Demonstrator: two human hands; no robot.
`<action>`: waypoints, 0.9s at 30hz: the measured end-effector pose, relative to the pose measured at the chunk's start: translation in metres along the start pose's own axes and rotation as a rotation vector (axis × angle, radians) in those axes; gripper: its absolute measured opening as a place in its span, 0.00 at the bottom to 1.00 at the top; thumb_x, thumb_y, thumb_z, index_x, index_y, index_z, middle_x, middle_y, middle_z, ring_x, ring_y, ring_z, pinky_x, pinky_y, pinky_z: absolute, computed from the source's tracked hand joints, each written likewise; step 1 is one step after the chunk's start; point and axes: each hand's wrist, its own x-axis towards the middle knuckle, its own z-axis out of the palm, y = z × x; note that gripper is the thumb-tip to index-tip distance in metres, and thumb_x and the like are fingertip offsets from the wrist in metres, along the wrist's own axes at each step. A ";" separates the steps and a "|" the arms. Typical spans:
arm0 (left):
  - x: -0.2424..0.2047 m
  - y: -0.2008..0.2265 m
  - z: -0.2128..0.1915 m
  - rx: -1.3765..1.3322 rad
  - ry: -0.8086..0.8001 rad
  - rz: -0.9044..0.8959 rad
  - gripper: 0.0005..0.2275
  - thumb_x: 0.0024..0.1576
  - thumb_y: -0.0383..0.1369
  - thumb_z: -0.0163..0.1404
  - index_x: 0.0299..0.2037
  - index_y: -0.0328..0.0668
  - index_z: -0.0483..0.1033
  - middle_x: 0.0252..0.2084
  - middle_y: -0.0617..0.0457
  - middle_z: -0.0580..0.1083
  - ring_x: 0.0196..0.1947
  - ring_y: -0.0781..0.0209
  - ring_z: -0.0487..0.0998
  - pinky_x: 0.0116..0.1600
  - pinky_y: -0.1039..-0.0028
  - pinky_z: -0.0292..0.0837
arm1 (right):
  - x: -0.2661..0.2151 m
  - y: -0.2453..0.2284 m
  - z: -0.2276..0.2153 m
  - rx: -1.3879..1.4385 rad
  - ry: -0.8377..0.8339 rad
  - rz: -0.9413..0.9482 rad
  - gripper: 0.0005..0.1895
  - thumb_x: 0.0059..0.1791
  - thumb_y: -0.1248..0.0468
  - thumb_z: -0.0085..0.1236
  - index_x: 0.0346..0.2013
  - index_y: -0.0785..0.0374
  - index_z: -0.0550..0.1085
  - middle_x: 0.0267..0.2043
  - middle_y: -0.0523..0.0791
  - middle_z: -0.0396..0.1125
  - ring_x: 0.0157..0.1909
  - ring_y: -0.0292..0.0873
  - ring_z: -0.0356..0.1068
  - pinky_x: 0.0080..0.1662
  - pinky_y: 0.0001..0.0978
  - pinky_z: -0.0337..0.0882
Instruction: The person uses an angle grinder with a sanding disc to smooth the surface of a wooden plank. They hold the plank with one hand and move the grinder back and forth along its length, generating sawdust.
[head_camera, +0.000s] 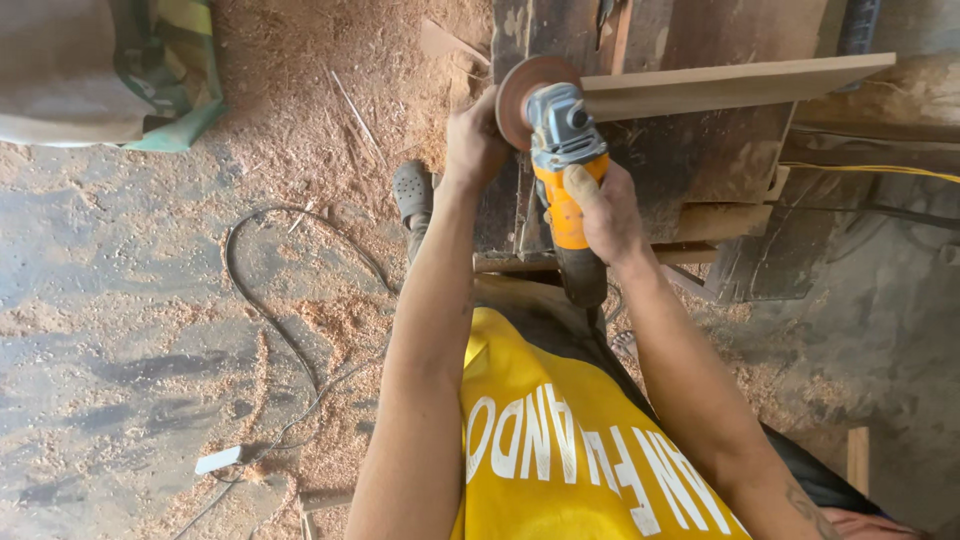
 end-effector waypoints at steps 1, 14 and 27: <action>0.000 0.002 0.000 -0.016 -0.001 -0.004 0.13 0.52 0.22 0.61 0.46 0.40 0.78 0.36 0.45 0.82 0.35 0.58 0.86 0.39 0.71 0.80 | 0.000 0.000 0.001 0.000 0.006 0.000 0.30 0.55 0.42 0.52 0.52 0.68 0.71 0.40 0.47 0.71 0.36 0.38 0.72 0.38 0.31 0.76; 0.003 0.002 -0.003 0.097 -0.109 -0.082 0.11 0.56 0.24 0.61 0.48 0.38 0.77 0.39 0.44 0.83 0.40 0.55 0.87 0.44 0.68 0.83 | -0.027 0.010 -0.082 0.083 0.204 0.107 0.34 0.54 0.39 0.51 0.53 0.68 0.72 0.38 0.47 0.70 0.33 0.38 0.72 0.35 0.31 0.76; -0.006 0.000 -0.002 0.121 -0.123 -0.140 0.09 0.61 0.21 0.61 0.49 0.33 0.78 0.45 0.46 0.82 0.45 0.58 0.83 0.52 0.67 0.82 | -0.048 0.052 -0.321 0.335 0.572 0.170 0.39 0.54 0.32 0.40 0.57 0.63 0.70 0.36 0.48 0.68 0.32 0.47 0.72 0.35 0.40 0.77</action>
